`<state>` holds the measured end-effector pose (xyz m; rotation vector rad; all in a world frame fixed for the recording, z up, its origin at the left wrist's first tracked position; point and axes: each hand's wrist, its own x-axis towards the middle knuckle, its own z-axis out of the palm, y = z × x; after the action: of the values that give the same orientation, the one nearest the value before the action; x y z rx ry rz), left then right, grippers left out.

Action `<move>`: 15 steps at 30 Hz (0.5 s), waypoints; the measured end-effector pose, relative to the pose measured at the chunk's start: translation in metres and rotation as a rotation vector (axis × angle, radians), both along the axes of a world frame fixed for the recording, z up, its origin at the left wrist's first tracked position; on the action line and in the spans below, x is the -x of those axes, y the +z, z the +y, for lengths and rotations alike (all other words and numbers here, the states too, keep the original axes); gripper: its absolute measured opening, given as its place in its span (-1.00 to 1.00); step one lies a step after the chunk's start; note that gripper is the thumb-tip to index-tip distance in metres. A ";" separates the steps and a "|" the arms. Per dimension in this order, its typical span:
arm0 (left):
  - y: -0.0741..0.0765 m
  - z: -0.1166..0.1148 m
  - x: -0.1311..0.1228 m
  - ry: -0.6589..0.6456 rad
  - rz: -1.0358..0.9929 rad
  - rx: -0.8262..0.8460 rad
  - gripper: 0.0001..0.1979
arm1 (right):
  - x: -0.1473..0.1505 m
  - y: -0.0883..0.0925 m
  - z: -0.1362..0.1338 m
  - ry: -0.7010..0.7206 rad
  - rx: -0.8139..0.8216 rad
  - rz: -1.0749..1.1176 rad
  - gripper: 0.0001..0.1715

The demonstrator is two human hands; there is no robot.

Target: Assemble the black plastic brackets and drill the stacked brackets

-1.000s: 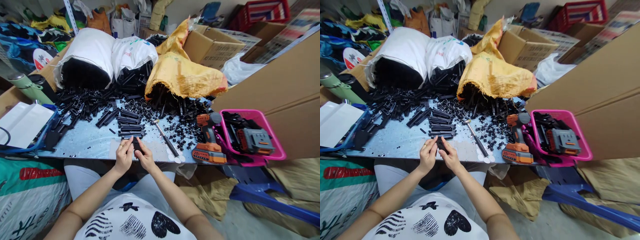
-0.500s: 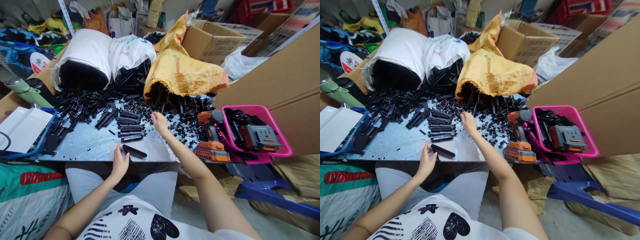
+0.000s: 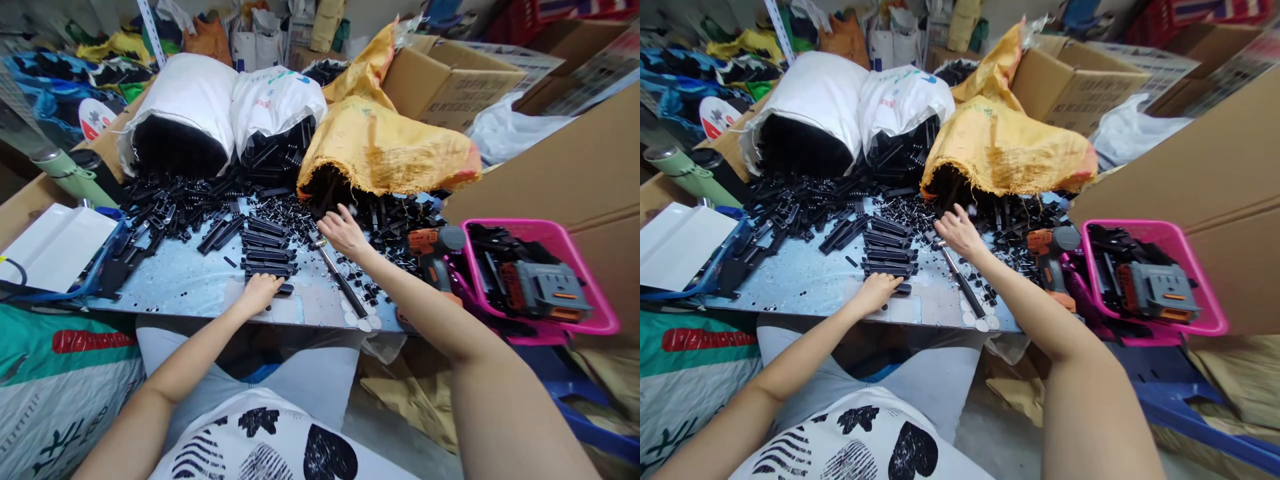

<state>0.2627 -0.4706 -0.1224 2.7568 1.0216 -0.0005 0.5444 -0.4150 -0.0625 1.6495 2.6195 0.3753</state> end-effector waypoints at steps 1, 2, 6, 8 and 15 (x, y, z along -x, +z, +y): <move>0.001 -0.002 0.004 0.016 -0.002 -0.007 -0.61 | 0.012 0.002 -0.017 0.050 0.067 -0.007 -0.57; 0.002 -0.005 0.009 0.038 -0.004 -0.012 -0.61 | 0.024 0.002 -0.035 0.093 0.150 -0.013 -0.59; 0.006 -0.020 0.023 0.079 -0.021 -0.001 -0.63 | 0.062 -0.017 -0.102 0.236 0.345 0.019 -0.53; 0.009 -0.024 0.025 0.008 -0.044 0.037 -0.61 | 0.073 -0.030 -0.123 0.291 0.369 0.064 -0.55; 0.013 -0.021 0.018 -0.060 -0.078 0.115 -0.53 | 0.084 -0.051 -0.140 0.135 0.435 0.110 -0.58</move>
<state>0.2450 -0.4920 -0.1097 2.6602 0.8899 0.0387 0.4602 -0.5546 -0.1133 1.3897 2.6425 -0.2762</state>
